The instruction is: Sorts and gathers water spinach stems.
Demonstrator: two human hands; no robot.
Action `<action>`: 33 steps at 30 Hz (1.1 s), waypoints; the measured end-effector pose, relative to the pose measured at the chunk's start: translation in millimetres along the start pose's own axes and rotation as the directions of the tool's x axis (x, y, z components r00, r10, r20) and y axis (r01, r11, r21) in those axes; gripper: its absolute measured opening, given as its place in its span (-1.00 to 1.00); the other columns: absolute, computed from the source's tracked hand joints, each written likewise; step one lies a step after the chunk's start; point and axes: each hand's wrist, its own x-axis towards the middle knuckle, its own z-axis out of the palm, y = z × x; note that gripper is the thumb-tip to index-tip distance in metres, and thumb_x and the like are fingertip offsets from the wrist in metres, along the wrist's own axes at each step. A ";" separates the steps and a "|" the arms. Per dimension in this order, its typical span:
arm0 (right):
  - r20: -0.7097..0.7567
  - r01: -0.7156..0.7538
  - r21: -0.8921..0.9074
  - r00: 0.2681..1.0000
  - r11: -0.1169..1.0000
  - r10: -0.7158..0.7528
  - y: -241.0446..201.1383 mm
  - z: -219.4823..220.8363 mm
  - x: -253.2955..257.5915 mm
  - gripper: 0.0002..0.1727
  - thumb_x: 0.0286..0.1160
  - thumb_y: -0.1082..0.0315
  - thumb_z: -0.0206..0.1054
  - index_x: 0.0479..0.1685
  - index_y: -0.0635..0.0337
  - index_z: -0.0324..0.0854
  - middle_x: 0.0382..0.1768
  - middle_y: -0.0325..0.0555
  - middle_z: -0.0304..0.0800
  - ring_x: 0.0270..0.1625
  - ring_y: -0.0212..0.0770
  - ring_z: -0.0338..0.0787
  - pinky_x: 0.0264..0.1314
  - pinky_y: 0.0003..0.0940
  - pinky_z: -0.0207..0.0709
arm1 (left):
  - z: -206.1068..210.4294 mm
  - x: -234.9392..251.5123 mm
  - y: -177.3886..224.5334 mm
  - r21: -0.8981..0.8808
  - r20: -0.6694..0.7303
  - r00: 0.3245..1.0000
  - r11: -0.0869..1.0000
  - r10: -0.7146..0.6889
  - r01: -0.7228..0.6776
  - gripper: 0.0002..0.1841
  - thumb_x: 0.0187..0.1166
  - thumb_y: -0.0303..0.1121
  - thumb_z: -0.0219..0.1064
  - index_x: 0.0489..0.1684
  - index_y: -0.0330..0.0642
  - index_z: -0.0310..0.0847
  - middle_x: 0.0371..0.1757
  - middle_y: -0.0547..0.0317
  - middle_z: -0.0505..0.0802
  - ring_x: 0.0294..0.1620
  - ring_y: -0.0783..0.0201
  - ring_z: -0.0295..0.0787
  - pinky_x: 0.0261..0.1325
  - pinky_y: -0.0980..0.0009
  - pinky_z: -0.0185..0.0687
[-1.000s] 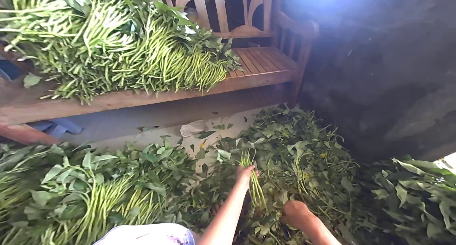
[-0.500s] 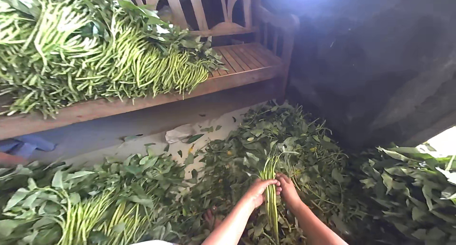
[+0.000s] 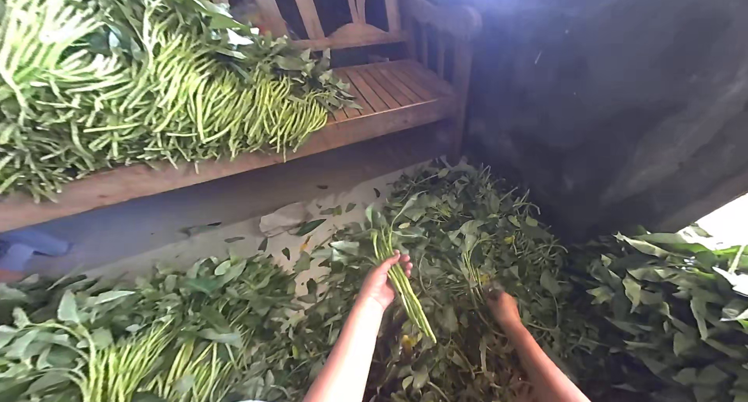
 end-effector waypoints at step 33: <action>0.154 0.517 0.139 0.831 0.845 -0.534 -92.5 -2.7 -61.0 -0.61 0.63 0.16 0.37 0.13 0.35 0.74 0.08 0.15 0.83 0.12 -0.06 0.82 0.36 -0.13 0.63 | 15.1 -21.6 -45.8 0.348 0.131 0.991 0.936 0.008 -0.054 -0.67 0.62 -0.53 0.36 0.30 -0.41 0.54 -0.06 -0.10 0.86 -0.17 0.12 0.87 -0.10 0.24 0.84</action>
